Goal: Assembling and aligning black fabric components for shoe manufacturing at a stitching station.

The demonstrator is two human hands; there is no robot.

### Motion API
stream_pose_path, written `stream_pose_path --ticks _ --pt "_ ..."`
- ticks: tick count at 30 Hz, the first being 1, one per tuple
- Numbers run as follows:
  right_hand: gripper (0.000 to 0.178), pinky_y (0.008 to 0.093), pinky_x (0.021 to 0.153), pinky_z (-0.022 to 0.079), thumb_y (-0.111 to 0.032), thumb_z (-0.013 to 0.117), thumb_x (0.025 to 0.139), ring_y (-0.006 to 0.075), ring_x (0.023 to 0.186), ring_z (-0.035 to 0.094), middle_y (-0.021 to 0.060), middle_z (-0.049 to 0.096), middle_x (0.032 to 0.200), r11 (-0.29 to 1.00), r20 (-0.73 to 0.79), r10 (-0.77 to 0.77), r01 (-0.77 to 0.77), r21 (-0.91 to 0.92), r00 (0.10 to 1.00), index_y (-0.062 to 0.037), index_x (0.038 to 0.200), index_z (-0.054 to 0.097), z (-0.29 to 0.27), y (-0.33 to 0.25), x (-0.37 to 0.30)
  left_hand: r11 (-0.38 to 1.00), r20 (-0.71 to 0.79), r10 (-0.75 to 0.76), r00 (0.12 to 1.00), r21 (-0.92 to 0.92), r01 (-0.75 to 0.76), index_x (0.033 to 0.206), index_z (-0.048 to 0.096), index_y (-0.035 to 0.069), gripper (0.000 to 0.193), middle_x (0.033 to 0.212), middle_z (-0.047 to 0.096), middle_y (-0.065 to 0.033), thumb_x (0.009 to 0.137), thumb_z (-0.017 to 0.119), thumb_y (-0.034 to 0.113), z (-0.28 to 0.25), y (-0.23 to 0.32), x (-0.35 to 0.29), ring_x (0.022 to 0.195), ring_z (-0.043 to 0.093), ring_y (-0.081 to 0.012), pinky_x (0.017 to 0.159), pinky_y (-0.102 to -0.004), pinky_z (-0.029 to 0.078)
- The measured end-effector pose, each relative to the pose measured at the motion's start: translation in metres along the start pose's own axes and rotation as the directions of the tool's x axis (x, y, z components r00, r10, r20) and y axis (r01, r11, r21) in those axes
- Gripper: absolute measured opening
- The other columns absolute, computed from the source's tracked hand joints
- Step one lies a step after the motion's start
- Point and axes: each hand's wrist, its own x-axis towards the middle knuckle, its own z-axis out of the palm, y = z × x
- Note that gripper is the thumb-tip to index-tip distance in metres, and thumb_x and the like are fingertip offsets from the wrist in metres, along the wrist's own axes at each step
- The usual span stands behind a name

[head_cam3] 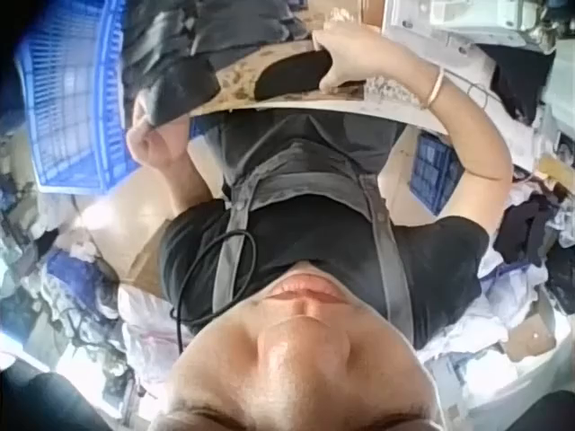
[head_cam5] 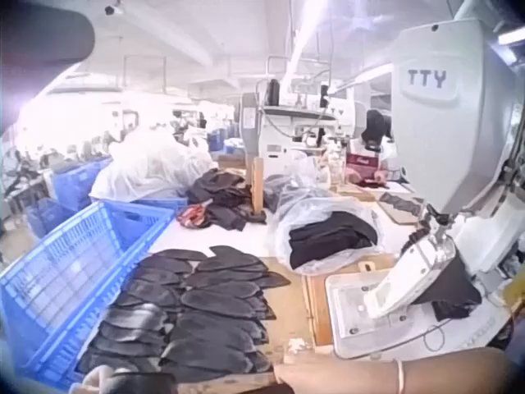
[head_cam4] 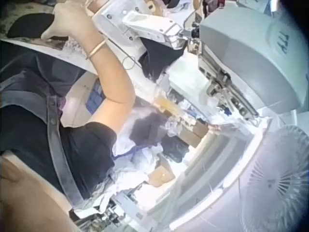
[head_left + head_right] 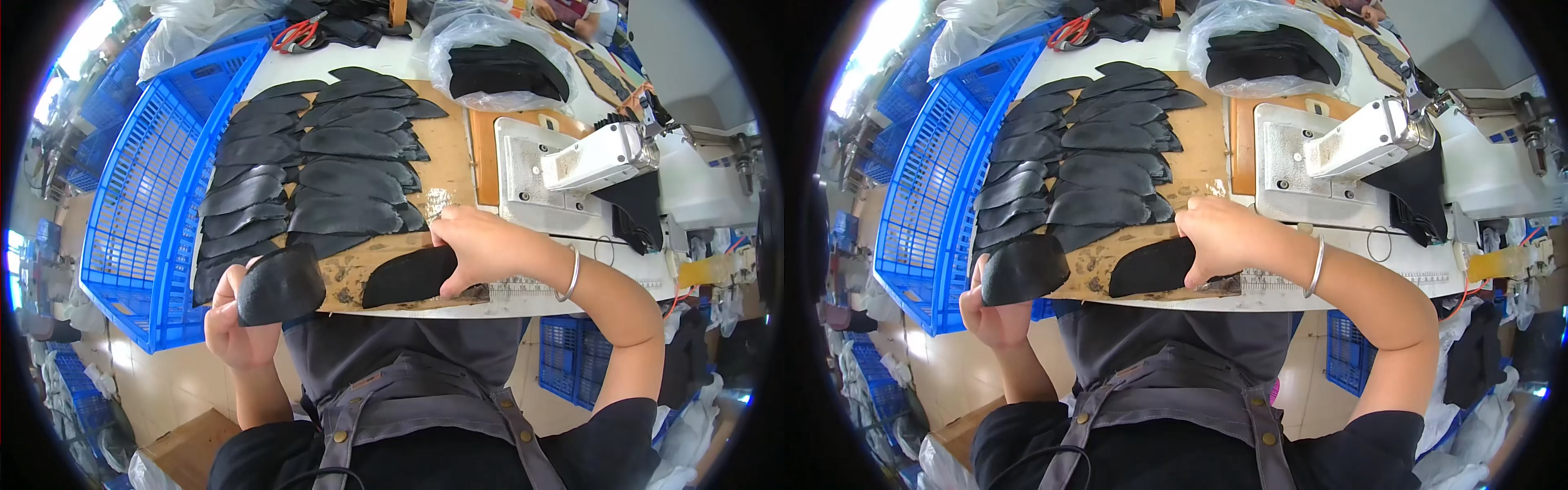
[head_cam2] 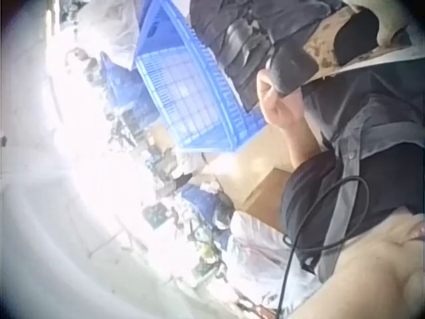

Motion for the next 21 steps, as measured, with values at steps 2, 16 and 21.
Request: stream_pose_path --ticks 2,16,21 --pt "0.05 0.0371 0.079 0.047 -0.028 0.086 0.064 0.0287 0.096 0.057 0.0131 0.058 0.098 0.997 -0.144 -0.065 0.072 0.042 0.987 -0.0035 0.094 0.054 0.005 0.0 -0.011 1.0 0.056 -0.009 0.998 0.022 0.008 0.079 0.048 0.007 0.015 0.096 0.055 -0.0143 0.081 0.055 0.02 0.0 -0.005 -0.001 0.093 0.052 -0.0233 0.088 -0.0369 0.043" --pt "0.039 0.0251 0.083 0.047 -0.017 0.078 0.08 0.0086 0.092 0.057 0.0021 0.063 0.102 0.478 -0.548 0.315 0.37 0.797 0.775 -0.0038 0.111 0.058 -0.057 0.061 -0.032 1.0 0.109 -0.013 0.994 -0.016 0.015 0.081 0.05 0.006 0.014 0.104 0.057 -0.02 0.081 0.053 0.019 -0.016 -0.006 0.0 0.097 0.054 -0.0263 0.088 -0.0385 0.044" --pt "0.039 0.0305 0.062 0.052 -0.022 0.067 0.088 0.0162 0.074 0.066 0.009 0.066 0.098 0.497 -0.656 0.523 0.431 0.753 0.544 0.0008 0.117 0.055 -0.114 0.11 -0.001 0.994 0.016 -0.072 0.997 0.084 0.071 0.073 0.042 0.009 0.017 0.08 0.051 -0.0076 0.08 0.054 0.019 0.004 -0.009 0.005 0.081 0.048 -0.0199 0.075 -0.0343 0.041"
